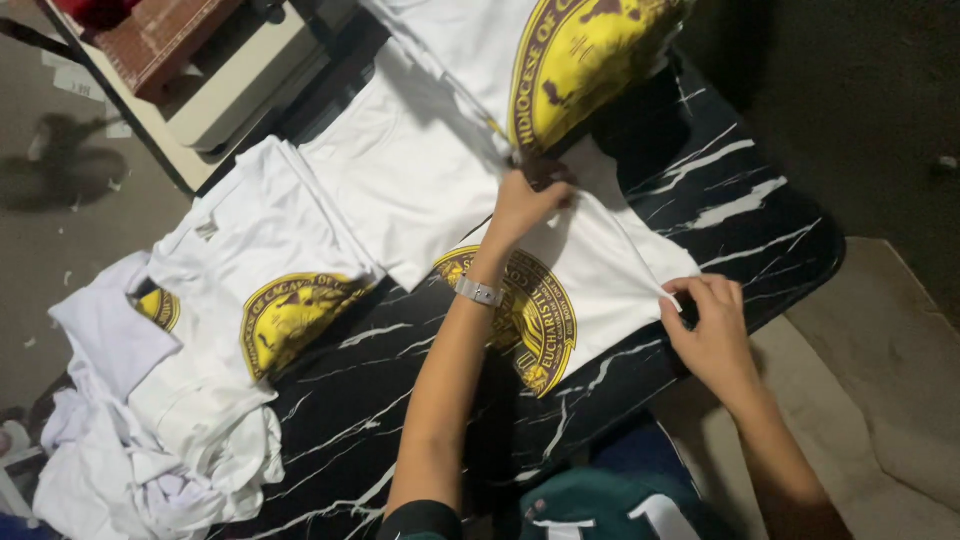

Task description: The person folds several white t-shirts on a black marble-patterned table. They unfold each shirt, smooth it out, fold the sides in, and then fold the bottom up to create a neat stack.

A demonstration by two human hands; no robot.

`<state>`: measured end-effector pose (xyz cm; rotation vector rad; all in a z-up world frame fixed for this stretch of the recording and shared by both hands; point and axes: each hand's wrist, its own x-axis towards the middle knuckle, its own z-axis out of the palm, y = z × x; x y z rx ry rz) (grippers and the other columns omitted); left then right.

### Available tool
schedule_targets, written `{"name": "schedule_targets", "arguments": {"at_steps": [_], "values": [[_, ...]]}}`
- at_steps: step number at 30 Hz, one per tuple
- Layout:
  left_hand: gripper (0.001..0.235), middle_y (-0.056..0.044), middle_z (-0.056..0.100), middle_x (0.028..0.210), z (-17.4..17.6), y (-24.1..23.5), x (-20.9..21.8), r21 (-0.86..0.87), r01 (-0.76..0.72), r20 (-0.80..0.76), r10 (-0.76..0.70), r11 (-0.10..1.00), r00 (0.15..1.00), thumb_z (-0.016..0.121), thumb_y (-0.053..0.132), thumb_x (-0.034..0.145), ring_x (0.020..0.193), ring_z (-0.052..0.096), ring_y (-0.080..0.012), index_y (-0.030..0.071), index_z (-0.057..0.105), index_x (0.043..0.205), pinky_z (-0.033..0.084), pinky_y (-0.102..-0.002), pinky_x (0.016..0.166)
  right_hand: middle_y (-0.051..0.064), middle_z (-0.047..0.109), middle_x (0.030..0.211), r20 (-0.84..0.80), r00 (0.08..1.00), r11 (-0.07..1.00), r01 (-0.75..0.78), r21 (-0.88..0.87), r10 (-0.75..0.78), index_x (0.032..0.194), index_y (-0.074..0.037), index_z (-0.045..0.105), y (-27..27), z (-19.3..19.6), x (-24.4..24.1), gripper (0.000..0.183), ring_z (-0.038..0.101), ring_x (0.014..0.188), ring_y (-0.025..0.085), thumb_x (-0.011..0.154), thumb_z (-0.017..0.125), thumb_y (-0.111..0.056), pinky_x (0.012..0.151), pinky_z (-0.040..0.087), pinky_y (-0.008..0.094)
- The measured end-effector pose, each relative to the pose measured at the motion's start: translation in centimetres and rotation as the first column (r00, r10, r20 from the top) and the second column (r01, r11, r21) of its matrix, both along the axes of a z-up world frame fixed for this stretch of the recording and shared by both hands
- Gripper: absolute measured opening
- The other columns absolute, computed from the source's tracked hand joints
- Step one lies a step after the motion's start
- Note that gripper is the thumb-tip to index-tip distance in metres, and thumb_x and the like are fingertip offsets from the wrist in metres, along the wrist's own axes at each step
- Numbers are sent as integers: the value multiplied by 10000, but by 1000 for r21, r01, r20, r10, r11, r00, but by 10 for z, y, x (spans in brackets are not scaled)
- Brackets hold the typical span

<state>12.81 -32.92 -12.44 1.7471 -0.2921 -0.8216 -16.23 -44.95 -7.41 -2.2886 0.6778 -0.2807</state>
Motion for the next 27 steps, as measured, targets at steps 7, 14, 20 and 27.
{"name": "schedule_targets", "arguments": {"at_steps": [7, 14, 20, 27], "values": [[278, -148, 751, 1019, -8, -20, 15, 48, 319, 452, -305, 946, 838, 669, 22, 849, 933, 730, -283, 14, 725, 1121, 581, -365, 825, 234, 504, 1356, -31, 999, 998, -16, 57, 17, 1141, -1, 613, -21, -27, 5, 235, 594, 1144, 393, 960, 648, -146, 848, 535, 412], [223, -183, 697, 1148, -20, -33, 8, -1, 394, 720, -273, 919, 638, 647, 62, 950, 1070, 668, -370, 37, 651, 1171, 543, -436, 933, 226, 621, 1232, -137, 990, 940, 88, 329, -44, 1231, 29, 550, -27, -28, 10, 284, 693, 940, 313, 1020, 550, -161, 752, 562, 379], [246, -206, 681, 1077, -28, -44, 8, 101, 242, 715, -240, 965, 656, 700, 174, 964, 996, 665, -400, 33, 636, 1155, 534, -457, 852, 226, 672, 1129, -178, 977, 902, 181, 392, -119, 1242, 41, 548, -33, -44, 7, 299, 736, 931, 276, 1026, 541, -167, 678, 584, 372], [308, -165, 678, 1199, -4, -35, -10, 69, 252, 839, -193, 965, 509, 674, 170, 946, 1087, 664, -401, 91, 629, 1240, 542, -451, 933, 273, 571, 1313, -174, 977, 947, 168, 275, -122, 1341, 32, 519, -30, -34, 7, 407, 600, 1166, 316, 1003, 571, -189, 878, 563, 428]]}}
